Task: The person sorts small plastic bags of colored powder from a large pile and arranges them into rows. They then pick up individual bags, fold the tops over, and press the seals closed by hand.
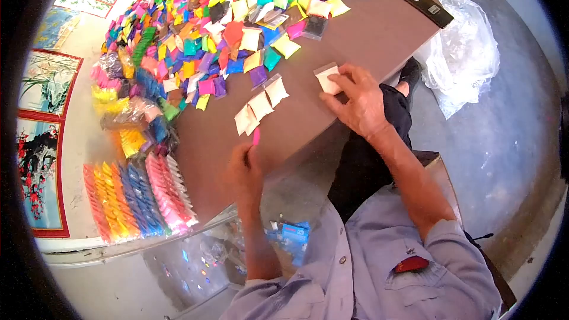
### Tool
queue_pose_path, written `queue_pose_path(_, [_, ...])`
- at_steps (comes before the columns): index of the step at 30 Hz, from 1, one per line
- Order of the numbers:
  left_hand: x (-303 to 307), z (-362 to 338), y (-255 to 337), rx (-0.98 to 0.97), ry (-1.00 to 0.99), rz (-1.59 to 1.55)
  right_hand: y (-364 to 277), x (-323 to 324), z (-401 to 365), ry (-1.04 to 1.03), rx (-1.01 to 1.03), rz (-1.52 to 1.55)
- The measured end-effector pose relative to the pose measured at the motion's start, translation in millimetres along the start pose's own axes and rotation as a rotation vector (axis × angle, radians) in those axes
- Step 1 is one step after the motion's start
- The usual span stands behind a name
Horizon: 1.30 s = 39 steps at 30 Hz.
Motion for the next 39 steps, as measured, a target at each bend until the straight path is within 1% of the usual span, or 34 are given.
queue_pose_path(1, [-10.9, 1.7, 22.3, -0.059, -0.036, -0.067, -6.1, -2.2, 0.3, -0.049, 0.055, -0.041])
queue_pose_path(2, [-21.3, 3.6, 42.6, -0.120, -0.073, -0.134, -8.3, -3.2, 0.1, -0.051, 0.085, -0.052])
queue_pose_path(6, [-63.4, 18.1, 87.6, -0.151, -0.158, -0.217, -3.1, -0.5, -2.6, -0.051, 0.074, -0.031])
queue_pose_path(8, [-91.9, 26.4, 94.2, -0.102, -0.240, -0.305, -5.3, 4.8, -6.3, -0.025, 0.104, -0.003])
queue_pose_path(9, [-97.6, 26.0, 104.7, -0.105, -0.248, -0.305, -6.5, 8.4, -8.2, -0.024, 0.096, -0.007])
queue_pose_path(11, [-106.6, 23.7, 130.6, -0.170, -0.271, -0.259, -10.9, 14.5, -12.0, -0.039, 0.089, 0.015])
queue_pose_path(12, [-119.8, 27.2, 133.9, -0.356, -0.198, -0.275, -10.9, 15.8, -13.7, -0.035, 0.084, 0.018])
queue_pose_path(16, [-137.3, 37.1, 138.4, -0.309, -0.230, -0.282, -6.8, 20.2, -14.6, -0.007, 0.077, 0.026])
queue_pose_path(18, [-136.1, 45.6, 141.3, -0.368, -0.167, -0.086, -6.8, 22.5, -12.9, 0.005, 0.077, 0.028])
queue_pose_path(19, [-138.0, 50.9, 140.8, -0.371, -0.165, -0.082, -6.3, 23.2, -11.9, 0.009, 0.077, 0.031])
queue_pose_path(21, [-134.3, 52.1, 150.3, -0.500, -0.111, -0.090, -3.6, 21.0, -11.8, -0.023, 0.047, 0.038])
queue_pose_path(22, [-132.8, 53.8, 150.6, -0.504, -0.111, -0.087, -3.2, 21.8, -10.9, -0.019, 0.045, 0.039])
queue_pose_path(24, [-128.4, 58.8, 146.4, -0.418, -0.113, -0.158, -1.1, 24.0, -11.2, 0.001, 0.046, 0.063])
queue_pose_path(25, [-125.6, 54.2, 154.5, -0.422, -0.124, -0.157, 1.5, 24.0, -12.9, 0.002, 0.036, 0.059])
queue_pose_path(27, [-133.6, 48.6, 156.6, -0.259, -0.304, -0.261, 1.2, 24.4, -14.4, 0.028, 0.061, 0.083])
queue_pose_path(28, [-135.0, 46.0, 159.6, -0.257, -0.304, -0.260, 1.3, 23.2, -13.5, 0.027, 0.060, 0.085])
queue_pose_path(30, [-134.7, 34.2, 181.4, -0.458, -0.256, -0.174, -0.1, 25.4, -10.8, 0.056, 0.080, 0.101])
queue_pose_path(31, [-138.0, 37.9, 180.7, -0.460, -0.256, -0.176, 0.7, 25.1, -10.7, 0.057, 0.080, 0.098])
queue_pose_path(33, [-141.5, 44.3, 182.9, -0.567, -0.186, -0.124, 1.7, 23.8, -12.0, 0.050, 0.084, 0.081])
queue_pose_path(37, [-147.5, 57.2, 180.9, -0.561, -0.190, -0.082, 3.6, 21.4, -11.9, 0.031, 0.054, 0.067])
queue_pose_path(39, [-146.0, 58.5, 182.0, -0.512, -0.200, -0.081, 2.4, 23.7, -12.5, 0.055, 0.074, 0.082])
Point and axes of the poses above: each hand's wrist, its own z-axis towards the middle knuckle, its own x-axis out of the back of the hand, y = z × x, the point moved 10 cm from there along z, towards the middle knuckle, and after that the axes turned 11 degrees about x, right-handed, at the moved point
